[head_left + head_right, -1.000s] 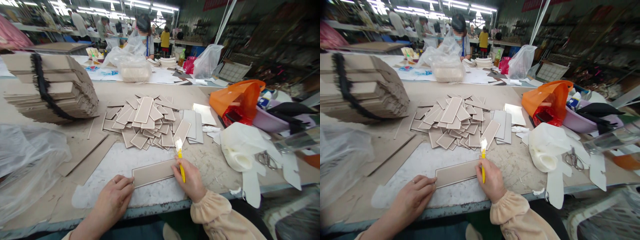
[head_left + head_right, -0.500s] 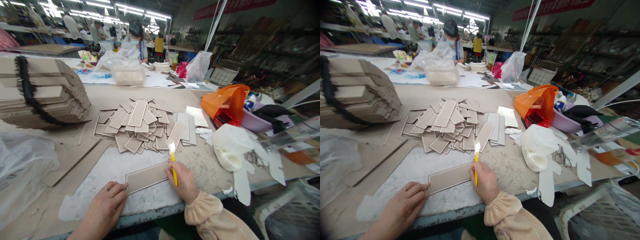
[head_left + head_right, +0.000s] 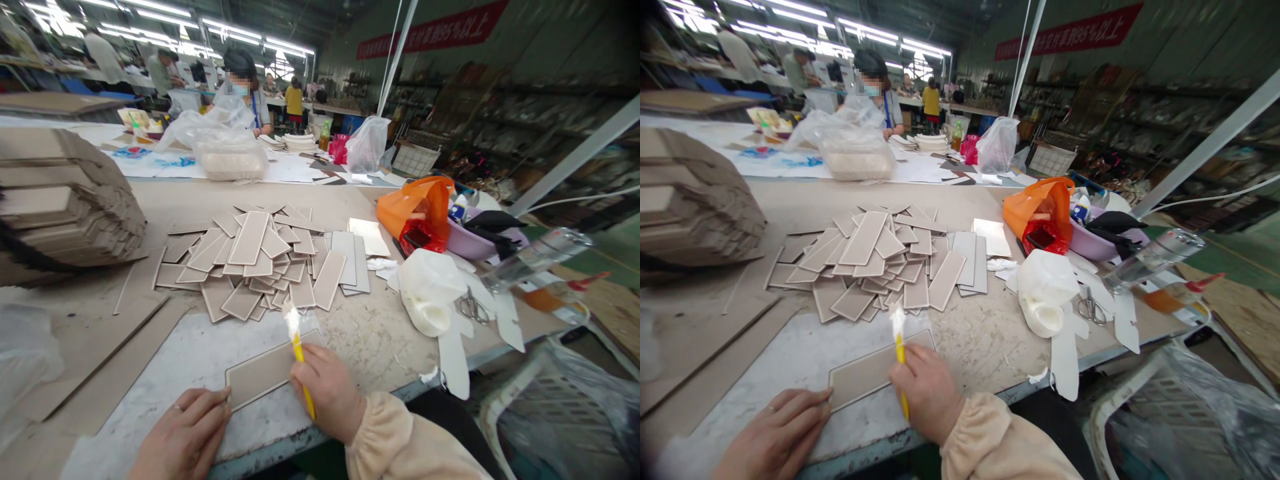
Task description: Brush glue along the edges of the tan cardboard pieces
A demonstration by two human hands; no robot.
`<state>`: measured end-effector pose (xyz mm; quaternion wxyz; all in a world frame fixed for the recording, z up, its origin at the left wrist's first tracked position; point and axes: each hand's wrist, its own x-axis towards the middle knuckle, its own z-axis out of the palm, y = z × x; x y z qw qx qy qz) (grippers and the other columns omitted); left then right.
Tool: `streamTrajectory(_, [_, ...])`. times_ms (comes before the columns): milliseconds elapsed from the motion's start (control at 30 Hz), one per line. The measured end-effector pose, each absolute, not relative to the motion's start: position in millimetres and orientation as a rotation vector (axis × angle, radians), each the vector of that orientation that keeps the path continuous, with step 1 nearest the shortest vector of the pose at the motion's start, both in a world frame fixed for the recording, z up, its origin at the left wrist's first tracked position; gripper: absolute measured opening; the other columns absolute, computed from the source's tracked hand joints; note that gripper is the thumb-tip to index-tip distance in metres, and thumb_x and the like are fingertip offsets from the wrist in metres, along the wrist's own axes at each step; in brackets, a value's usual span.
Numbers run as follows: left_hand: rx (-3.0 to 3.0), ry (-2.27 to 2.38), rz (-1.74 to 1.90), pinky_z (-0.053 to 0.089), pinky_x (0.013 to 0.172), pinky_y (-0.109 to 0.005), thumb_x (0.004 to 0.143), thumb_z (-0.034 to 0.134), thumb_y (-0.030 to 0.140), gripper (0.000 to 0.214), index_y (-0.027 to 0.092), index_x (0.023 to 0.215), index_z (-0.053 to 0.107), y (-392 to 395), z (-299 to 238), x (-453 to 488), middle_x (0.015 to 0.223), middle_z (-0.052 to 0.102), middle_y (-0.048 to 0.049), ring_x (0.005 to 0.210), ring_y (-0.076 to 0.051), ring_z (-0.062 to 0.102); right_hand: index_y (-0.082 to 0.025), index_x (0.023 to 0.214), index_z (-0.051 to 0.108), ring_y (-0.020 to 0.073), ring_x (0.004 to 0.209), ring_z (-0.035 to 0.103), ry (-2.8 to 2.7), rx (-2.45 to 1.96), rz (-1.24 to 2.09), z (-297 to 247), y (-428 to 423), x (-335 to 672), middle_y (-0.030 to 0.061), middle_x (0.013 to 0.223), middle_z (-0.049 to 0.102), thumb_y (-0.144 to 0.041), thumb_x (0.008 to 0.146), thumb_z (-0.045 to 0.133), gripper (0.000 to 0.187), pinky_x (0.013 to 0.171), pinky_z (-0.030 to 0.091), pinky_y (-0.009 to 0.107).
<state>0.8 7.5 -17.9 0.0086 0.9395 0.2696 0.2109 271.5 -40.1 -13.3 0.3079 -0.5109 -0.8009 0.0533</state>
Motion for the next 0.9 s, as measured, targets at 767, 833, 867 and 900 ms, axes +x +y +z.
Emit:
streamTrajectory(767, [2.724, 0.973, 0.672, 0.056, 0.076, -0.025, 0.093, 0.050, 0.030, 0.016, 0.024, 0.089, 0.064, 4.7, -14.1, 4.8, 0.096, 0.069, -0.0027, 0.088, -0.016, 0.064, -0.023, 0.094, 0.050, 0.0238, 0.111, 0.058, -1.844, -1.442, 0.221, 9.0, -53.5, 319.0, 0.0077, 0.104, 0.063, -0.015, 0.095, 0.051, 0.009, 0.091, 0.050, 0.039])
streamTrajectory(833, [2.694, 1.036, 0.690, 0.056, 0.078, -0.025, 0.092, 0.052, 0.036, 0.017, 0.024, 0.093, 0.063, 4.8, -13.0, 4.4, 0.098, 0.067, -0.0032, 0.090, -0.016, 0.065, -0.024, 0.097, 0.049, 0.0243, 0.108, 0.060, -1.763, -1.511, 0.182, 5.4, -59.3, 329.8, 0.0076, 0.103, 0.063, -0.015, 0.095, 0.052, 0.009, 0.088, 0.051, 0.039])
streamTrajectory(867, [2.688, 1.073, 0.704, 0.056, 0.079, -0.026, 0.091, 0.053, 0.040, 0.019, 0.024, 0.096, 0.062, 4.9, -12.7, 4.4, 0.101, 0.067, -0.0038, 0.091, -0.017, 0.065, -0.024, 0.099, 0.048, 0.0243, 0.105, 0.061, -1.750, -1.541, 0.183, 2.0, -61.3, 331.7, 0.0074, 0.103, 0.063, -0.015, 0.094, 0.052, 0.011, 0.086, 0.052, 0.039])
streamTrajectory(900, [2.687, 1.110, 0.722, 0.056, 0.080, -0.027, 0.090, 0.054, 0.042, 0.023, 0.023, 0.099, 0.062, 5.0, -12.5, 4.9, 0.103, 0.066, -0.0047, 0.092, -0.018, 0.065, -0.024, 0.099, 0.047, 0.0243, 0.101, 0.062, -1.752, -1.563, 0.196, -1.9, -62.4, 331.8, 0.0072, 0.102, 0.063, -0.015, 0.093, 0.053, 0.012, 0.084, 0.052, 0.038])
